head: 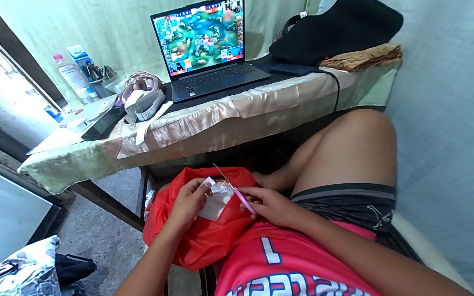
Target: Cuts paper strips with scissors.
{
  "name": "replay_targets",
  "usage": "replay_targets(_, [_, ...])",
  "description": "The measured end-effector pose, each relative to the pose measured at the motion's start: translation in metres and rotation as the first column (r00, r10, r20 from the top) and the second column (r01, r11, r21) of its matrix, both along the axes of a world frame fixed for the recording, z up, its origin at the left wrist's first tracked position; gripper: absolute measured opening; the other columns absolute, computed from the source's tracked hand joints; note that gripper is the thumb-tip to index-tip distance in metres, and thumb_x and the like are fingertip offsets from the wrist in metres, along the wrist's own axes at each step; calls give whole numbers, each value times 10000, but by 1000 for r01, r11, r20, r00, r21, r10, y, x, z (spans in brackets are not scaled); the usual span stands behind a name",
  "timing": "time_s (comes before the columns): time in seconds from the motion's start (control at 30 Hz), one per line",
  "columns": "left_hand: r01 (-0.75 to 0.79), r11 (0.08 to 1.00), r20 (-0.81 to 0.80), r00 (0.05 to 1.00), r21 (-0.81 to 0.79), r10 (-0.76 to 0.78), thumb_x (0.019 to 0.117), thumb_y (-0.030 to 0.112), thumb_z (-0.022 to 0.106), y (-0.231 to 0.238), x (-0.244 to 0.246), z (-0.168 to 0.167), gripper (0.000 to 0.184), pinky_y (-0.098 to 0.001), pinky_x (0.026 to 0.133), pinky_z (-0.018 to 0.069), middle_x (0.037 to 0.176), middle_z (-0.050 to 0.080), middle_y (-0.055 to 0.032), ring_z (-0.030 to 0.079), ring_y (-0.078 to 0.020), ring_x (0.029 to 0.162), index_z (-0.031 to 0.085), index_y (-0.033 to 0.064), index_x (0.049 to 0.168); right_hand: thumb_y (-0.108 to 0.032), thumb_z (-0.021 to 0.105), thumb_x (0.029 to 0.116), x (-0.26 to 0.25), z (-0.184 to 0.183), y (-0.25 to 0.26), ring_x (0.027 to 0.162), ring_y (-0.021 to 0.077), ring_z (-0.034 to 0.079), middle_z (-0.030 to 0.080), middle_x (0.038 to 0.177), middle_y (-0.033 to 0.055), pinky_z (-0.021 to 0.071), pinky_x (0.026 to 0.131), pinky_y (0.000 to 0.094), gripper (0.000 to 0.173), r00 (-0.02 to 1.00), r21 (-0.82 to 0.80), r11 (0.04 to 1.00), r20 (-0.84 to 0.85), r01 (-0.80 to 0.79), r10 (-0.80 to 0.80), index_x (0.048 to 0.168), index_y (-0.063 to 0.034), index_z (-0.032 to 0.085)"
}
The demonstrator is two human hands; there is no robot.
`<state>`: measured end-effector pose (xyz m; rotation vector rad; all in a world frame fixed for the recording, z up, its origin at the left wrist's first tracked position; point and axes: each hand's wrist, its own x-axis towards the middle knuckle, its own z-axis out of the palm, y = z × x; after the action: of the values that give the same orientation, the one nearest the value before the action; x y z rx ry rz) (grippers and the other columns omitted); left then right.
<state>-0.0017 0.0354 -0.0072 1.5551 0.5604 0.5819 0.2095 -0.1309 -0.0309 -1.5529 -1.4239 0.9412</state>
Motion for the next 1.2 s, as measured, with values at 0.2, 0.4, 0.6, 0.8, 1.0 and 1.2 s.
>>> replay_targets(0.2, [-8, 1000, -4, 1000, -3, 8, 1083, 193, 490, 0, 0, 1, 239, -198, 468, 383, 854, 653, -34, 456, -56, 521, 671, 38, 1088, -224, 604, 1043, 0, -1, 0, 831, 84, 715, 734, 1080, -6, 617, 729, 259, 450, 1000, -10, 1000, 11, -9, 9, 1484, -168, 534])
replay_targets(0.4, [-6, 1000, 4, 1000, -4, 6, 1091, 203, 470, 1, 0, 1, 256, -199, 461, 377, 841, 652, -37, 446, -57, 510, 670, 44, 1075, -220, 611, 1039, 0, -2, 0, 809, 85, 711, 733, 1058, -1, 615, 725, 258, 435, 1000, 2, 1000, 10, -18, 18, 1467, -164, 552])
replay_targets(0.6, [-5, 1000, 8, 1000, -12, 5, 1084, 188, 481, 1, 0, 0, 238, -196, 457, 369, 823, 643, -32, 444, -55, 511, 668, 42, 1078, -223, 606, 1042, 0, -3, 0, 800, 81, 705, 732, 1052, -5, 611, 719, 255, 438, 1000, -7, 1000, 14, -15, 15, 1473, -171, 548])
replay_targets(0.8, [-2, 1000, -9, 1000, -2, 2, 1077, 186, 496, 0, 0, 1, 220, -199, 453, 365, 821, 638, -23, 437, -53, 507, 664, 44, 1092, -239, 613, 1039, 0, -4, 0, 798, 78, 705, 730, 1052, -2, 610, 716, 251, 446, 999, -10, 1000, 28, -18, 18, 1475, -169, 546])
replay_targets(1.0, [-3, 1000, -5, 1000, -10, 3, 1070, 182, 514, 0, 0, 1, 209, -198, 454, 363, 819, 635, -30, 435, -54, 506, 668, 42, 1074, -241, 613, 1039, -1, -6, -1, 790, 81, 703, 731, 1031, -5, 610, 720, 254, 433, 999, -4, 1000, 28, -23, 23, 1463, -177, 560])
replay_targets(1.2, [1, 1000, 3, 1000, -7, -1, 1069, 176, 514, 1, 1, 0, 206, -198, 456, 368, 819, 634, -31, 439, -55, 507, 669, 40, 1068, -241, 610, 1038, -1, -5, 0, 769, 78, 691, 721, 1011, -1, 603, 710, 254, 439, 999, -19, 999, 45, -30, 31, 1469, -180, 554])
